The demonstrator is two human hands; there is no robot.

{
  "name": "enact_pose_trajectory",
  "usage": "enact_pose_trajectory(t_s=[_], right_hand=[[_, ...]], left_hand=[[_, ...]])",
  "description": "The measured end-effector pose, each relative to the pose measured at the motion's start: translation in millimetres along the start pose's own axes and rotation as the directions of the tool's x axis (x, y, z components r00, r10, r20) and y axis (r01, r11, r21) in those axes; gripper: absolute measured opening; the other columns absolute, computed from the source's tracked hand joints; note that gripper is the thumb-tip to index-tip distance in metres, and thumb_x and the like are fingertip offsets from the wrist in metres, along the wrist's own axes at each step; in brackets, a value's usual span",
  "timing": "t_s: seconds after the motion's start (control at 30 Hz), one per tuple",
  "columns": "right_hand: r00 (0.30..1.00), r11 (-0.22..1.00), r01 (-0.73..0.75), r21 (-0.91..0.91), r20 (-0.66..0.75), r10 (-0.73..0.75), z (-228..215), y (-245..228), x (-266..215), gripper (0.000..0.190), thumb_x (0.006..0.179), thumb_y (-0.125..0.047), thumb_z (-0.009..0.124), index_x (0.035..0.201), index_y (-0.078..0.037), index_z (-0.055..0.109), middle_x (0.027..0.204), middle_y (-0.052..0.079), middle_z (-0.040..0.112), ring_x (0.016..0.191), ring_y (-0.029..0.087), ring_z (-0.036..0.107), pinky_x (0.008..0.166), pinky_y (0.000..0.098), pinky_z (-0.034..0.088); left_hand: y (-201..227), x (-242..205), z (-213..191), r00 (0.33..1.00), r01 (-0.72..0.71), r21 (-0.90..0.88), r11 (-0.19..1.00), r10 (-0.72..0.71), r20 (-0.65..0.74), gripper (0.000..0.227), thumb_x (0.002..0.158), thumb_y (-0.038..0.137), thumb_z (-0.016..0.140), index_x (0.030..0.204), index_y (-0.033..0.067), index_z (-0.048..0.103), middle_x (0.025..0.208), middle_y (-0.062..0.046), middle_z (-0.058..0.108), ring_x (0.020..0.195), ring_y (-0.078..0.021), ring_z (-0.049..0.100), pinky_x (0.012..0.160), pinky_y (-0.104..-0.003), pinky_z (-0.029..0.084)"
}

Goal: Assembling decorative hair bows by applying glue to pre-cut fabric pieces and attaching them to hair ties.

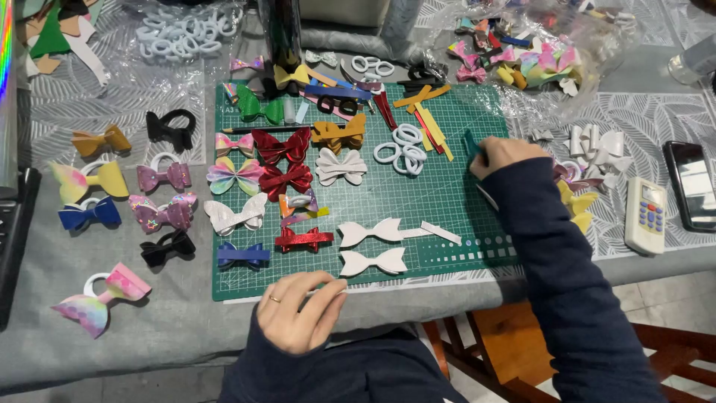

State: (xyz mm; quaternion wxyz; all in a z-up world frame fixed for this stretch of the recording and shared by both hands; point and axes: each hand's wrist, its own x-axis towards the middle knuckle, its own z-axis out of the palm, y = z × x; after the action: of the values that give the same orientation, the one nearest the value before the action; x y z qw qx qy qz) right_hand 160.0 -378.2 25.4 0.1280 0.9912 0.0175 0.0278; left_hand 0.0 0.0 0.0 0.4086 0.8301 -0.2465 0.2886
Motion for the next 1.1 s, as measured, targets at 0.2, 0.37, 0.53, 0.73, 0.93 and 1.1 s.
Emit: enact_pose_trajectory(t_s=[0.2,0.37,0.53,0.73,0.93,1.1], right_hand=[[0.979,0.285,0.194,0.939,-0.204,0.006,-57.7,-29.5,-90.9,0.016,0.097,0.001,0.066,0.112,-0.001,0.061,0.112,0.019,0.075,0.103,0.024,0.076,0.089,0.0345,0.062],[0.972,-0.229,0.186,0.956,-0.213,-0.101,-18.8,-101.3,-166.2,0.028,0.096,0.007,0.067,0.118,-0.002,0.053,0.112,0.021,0.077,0.105,0.031,0.078,0.094,0.0463,0.066],[0.997,-0.299,0.074,0.951,-0.073,0.015,9.7,-127.1,-180.8,0.03,0.094,0.006,0.07,0.12,0.002,0.054,0.109,0.021,0.074,0.107,0.029,0.075,0.095,0.0439,0.062],[0.998,-0.296,-0.048,0.954,0.056,0.018,5.6,-126.4,-176.7,0.016,0.099,-0.002,0.062,0.112,0.005,0.065,0.108,0.022,0.077,0.103,0.028,0.077,0.091,0.04,0.063],[0.991,-0.207,0.083,0.975,-0.059,0.122,5.8,-138.5,-178.8,0.008,0.1,-0.002,0.063,0.104,0.006,0.064,0.105,0.024,0.078,0.102,0.028,0.078,0.092,0.0393,0.064],[0.96,-0.185,0.206,0.961,-0.162,0.227,8.2,-144.3,-177.9,0.007,0.102,-0.001,0.062,0.106,0.005,0.06,0.104,0.024,0.077,0.101,0.029,0.078,0.093,0.0407,0.064]], left_hand=[[5.8,-4.5,12.8,0.988,0.153,-0.252,0.955,-0.147,0.043,0.036,0.079,0.007,0.084,0.112,0.0028,0.072,0.105,-0.011,0.074,0.092,-0.0262,0.075,0.079,-0.033,0.061],[21.6,8.9,28.1,0.942,0.329,-0.455,0.827,-0.254,0.219,0.05,0.076,0.014,0.086,0.121,0.0004,0.07,0.105,-0.013,0.076,0.092,-0.0247,0.076,0.078,-0.032,0.06],[19.5,1.3,40.2,0.896,0.44,-0.44,0.783,-0.356,0.263,0.038,0.078,0.015,0.087,0.113,0.007,0.075,0.093,-0.009,0.079,0.085,-0.0198,0.079,0.074,-0.03,0.061],[20.8,11.7,33.8,0.909,0.41,-0.388,0.825,-0.338,0.242,0.027,0.08,0.011,0.084,0.106,0.0072,0.075,0.089,-0.008,0.079,0.081,-0.022,0.078,0.071,-0.03,0.06],[19.1,8.6,41.5,0.931,0.363,-0.378,0.852,-0.321,0.171,0.027,0.083,0.012,0.083,0.107,0.0045,0.073,0.098,-0.011,0.078,0.089,-0.0252,0.079,0.075,-0.032,0.061],[18.6,10.8,47.2,0.962,0.27,-0.404,0.874,-0.26,0.081,0.022,0.088,0.012,0.081,0.107,0.0043,0.072,0.101,-0.01,0.078,0.095,-0.0253,0.078,0.08,-0.033,0.061]])
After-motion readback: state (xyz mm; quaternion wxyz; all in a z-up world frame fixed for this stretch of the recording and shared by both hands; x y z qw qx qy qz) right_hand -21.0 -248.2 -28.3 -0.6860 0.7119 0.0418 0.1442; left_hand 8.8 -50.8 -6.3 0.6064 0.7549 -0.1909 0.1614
